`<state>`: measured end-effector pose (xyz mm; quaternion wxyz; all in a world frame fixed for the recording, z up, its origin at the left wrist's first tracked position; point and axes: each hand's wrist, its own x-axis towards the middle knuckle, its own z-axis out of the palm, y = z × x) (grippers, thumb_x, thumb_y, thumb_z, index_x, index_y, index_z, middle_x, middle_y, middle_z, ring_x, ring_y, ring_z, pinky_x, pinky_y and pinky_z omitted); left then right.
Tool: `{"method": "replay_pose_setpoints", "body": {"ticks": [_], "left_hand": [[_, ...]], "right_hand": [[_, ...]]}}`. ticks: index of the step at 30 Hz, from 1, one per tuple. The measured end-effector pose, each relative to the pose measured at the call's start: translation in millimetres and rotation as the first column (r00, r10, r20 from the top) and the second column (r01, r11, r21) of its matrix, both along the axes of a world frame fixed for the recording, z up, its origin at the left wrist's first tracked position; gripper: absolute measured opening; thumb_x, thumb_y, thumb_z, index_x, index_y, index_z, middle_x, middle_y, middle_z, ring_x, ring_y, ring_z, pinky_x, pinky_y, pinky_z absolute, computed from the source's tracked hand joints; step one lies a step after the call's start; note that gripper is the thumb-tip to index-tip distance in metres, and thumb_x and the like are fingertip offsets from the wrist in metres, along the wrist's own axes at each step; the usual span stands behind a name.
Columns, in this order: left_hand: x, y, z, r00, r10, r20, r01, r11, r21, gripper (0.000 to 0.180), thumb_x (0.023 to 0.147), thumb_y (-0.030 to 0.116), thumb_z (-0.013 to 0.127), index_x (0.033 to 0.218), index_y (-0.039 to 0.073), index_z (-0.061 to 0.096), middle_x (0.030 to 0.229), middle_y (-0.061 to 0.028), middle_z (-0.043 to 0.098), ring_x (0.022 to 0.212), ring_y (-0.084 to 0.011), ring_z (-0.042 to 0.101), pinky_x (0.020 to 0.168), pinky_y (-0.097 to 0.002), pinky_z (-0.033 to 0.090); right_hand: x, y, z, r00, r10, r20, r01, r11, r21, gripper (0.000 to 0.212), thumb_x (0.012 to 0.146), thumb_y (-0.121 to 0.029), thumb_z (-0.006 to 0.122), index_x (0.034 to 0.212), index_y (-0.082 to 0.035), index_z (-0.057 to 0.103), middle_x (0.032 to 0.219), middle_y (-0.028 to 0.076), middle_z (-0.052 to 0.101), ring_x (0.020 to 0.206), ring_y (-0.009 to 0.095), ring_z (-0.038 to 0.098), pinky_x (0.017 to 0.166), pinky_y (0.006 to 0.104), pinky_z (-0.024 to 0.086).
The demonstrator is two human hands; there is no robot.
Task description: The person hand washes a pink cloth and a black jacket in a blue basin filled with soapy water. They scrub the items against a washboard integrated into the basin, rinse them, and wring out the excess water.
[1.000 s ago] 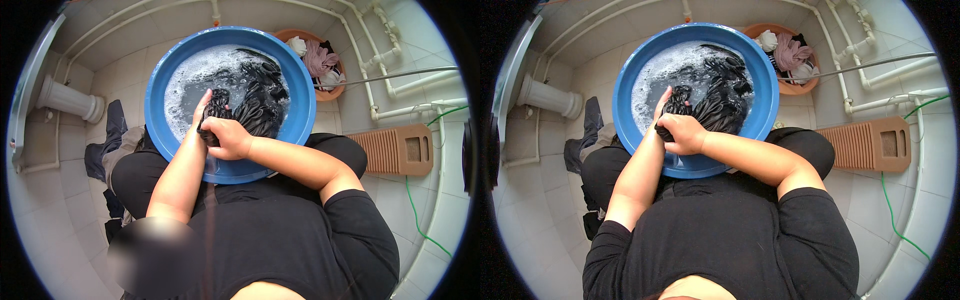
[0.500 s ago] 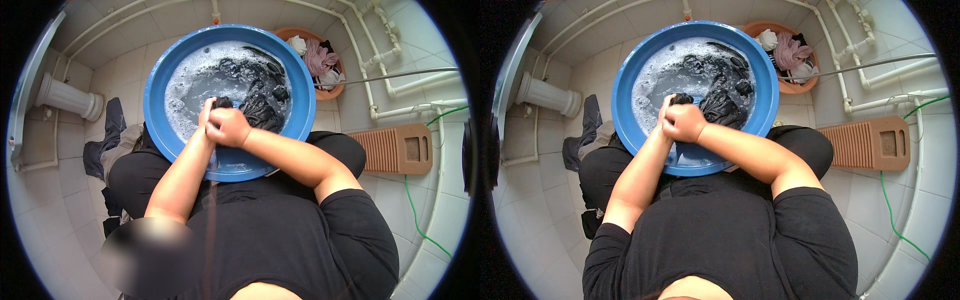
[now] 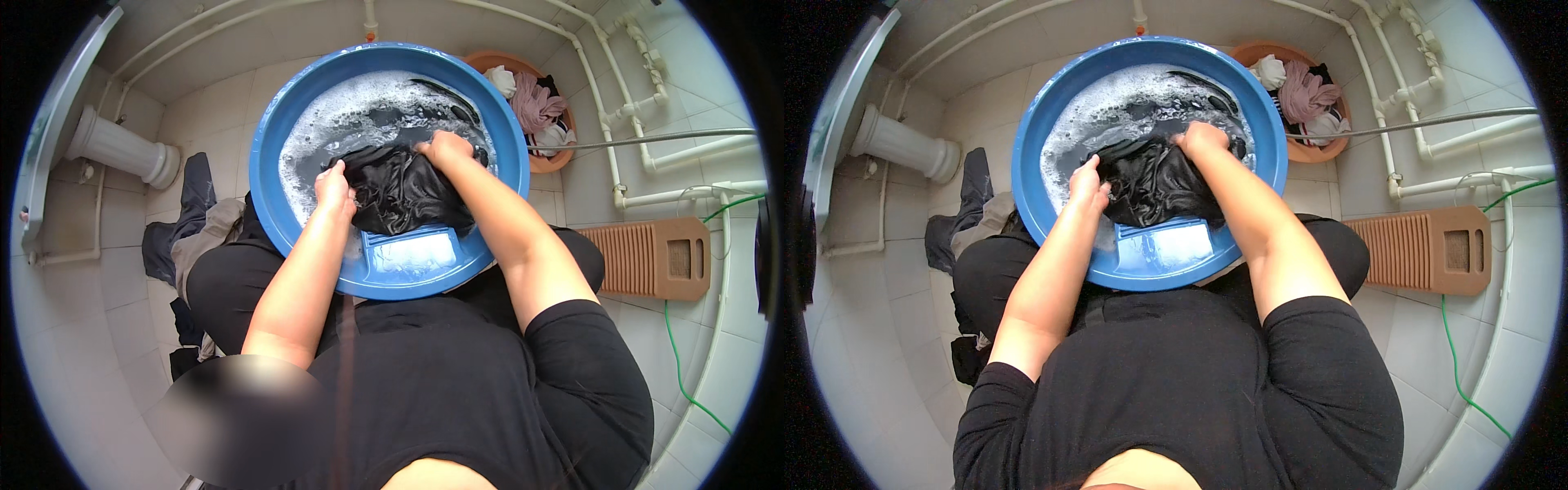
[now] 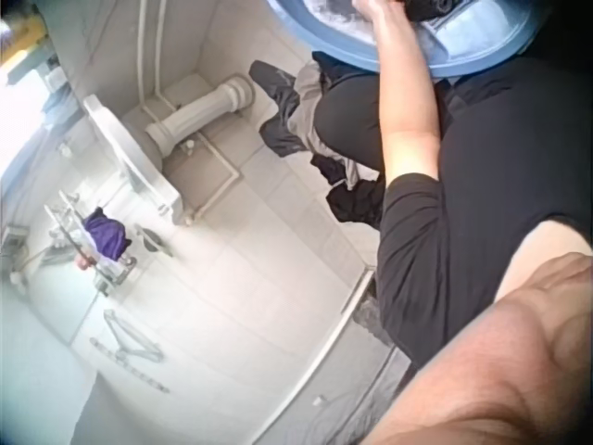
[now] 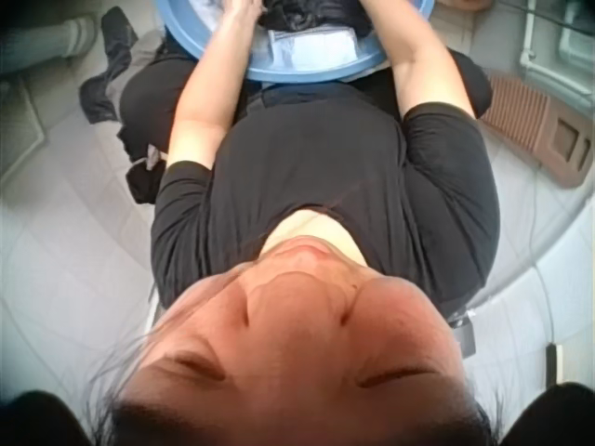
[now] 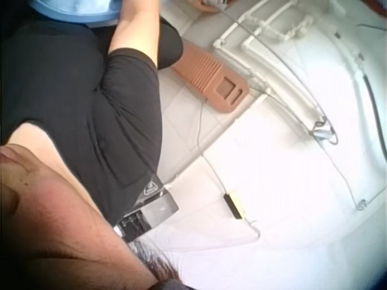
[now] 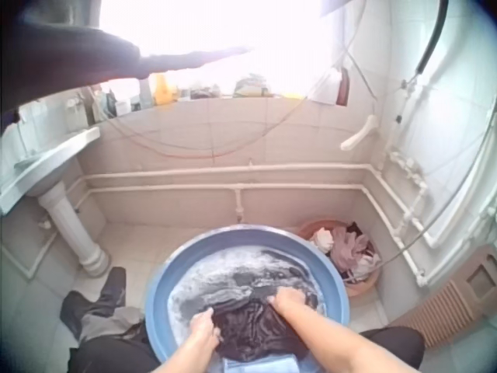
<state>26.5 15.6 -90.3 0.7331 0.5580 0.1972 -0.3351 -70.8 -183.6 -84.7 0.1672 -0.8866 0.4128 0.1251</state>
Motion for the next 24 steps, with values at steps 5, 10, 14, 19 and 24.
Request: {"method": "replay_pose_setpoints", "body": {"ticks": [5,10,14,19,24], "left_hand": [[-1.5,-9.4,-7.7,0.998,-0.027,0.048,0.039,0.959,-0.279,0.03,0.088,0.029,0.058,0.105,0.006,0.051,0.104,-0.0093,0.057,0.095,-0.0223,0.055,0.084,-0.0408,0.043],[-9.4,4.6,42.6,0.885,-0.376,-0.275,0.197,0.838,-0.509,0.051,0.082,0.059,0.051,0.082,0.009,0.06,0.084,-0.0098,0.061,0.079,-0.0223,0.06,0.073,-0.0388,0.05],[-15.7,-3.2,6.2,0.876,-0.387,-0.289,0.259,0.881,-0.395,0.036,0.085,0.045,0.057,0.081,0.01,0.061,0.073,-0.0086,0.061,0.071,-0.0213,0.061,0.067,-0.0367,0.051],[-23.1,-8.2,8.7,0.906,-0.386,-0.176,0.319,0.893,-0.317,0.034,0.088,0.031,0.048,0.104,0.002,0.056,0.09,-0.013,0.061,0.078,-0.0243,0.06,0.071,-0.0389,0.05],[7.4,13.8,70.7,0.484,-0.829,0.28,0.653,0.555,0.516,0.051,0.08,0.047,0.054,0.096,0.0,0.063,0.09,-0.0152,0.065,0.084,-0.0283,0.063,0.078,-0.0352,0.047]], "right_hand": [[0.9,49.5,-2.9,0.675,0.308,0.67,-0.329,0.939,-0.101,0.038,0.067,-0.038,0.067,0.089,-0.007,0.066,0.12,0.011,0.052,0.106,0.027,0.053,0.088,0.0354,0.046],[-10.4,138.2,70.3,0.3,0.323,0.898,-0.611,0.788,-0.079,0.022,0.068,-0.024,0.066,0.074,-0.004,0.058,0.099,0.01,0.058,0.089,0.028,0.059,0.075,0.0352,0.048],[-15.0,137.1,62.4,0.235,0.501,0.833,-0.503,0.796,-0.337,0.022,0.068,-0.028,0.066,0.07,-0.008,0.058,0.082,0.009,0.06,0.072,0.029,0.06,0.065,0.0381,0.049],[-4.2,87.5,27.2,0.58,0.247,0.776,-0.192,0.968,-0.164,0.027,0.079,-0.034,0.057,0.073,-0.008,0.06,0.077,0.012,0.06,0.068,0.031,0.059,0.061,0.0403,0.048],[-30.8,-9.2,10.8,0.803,0.205,0.56,-0.381,0.899,0.216,0.039,0.083,-0.041,0.055,0.097,-0.006,0.062,0.105,0.017,0.059,0.101,0.032,0.055,0.086,0.0394,0.042]]}}
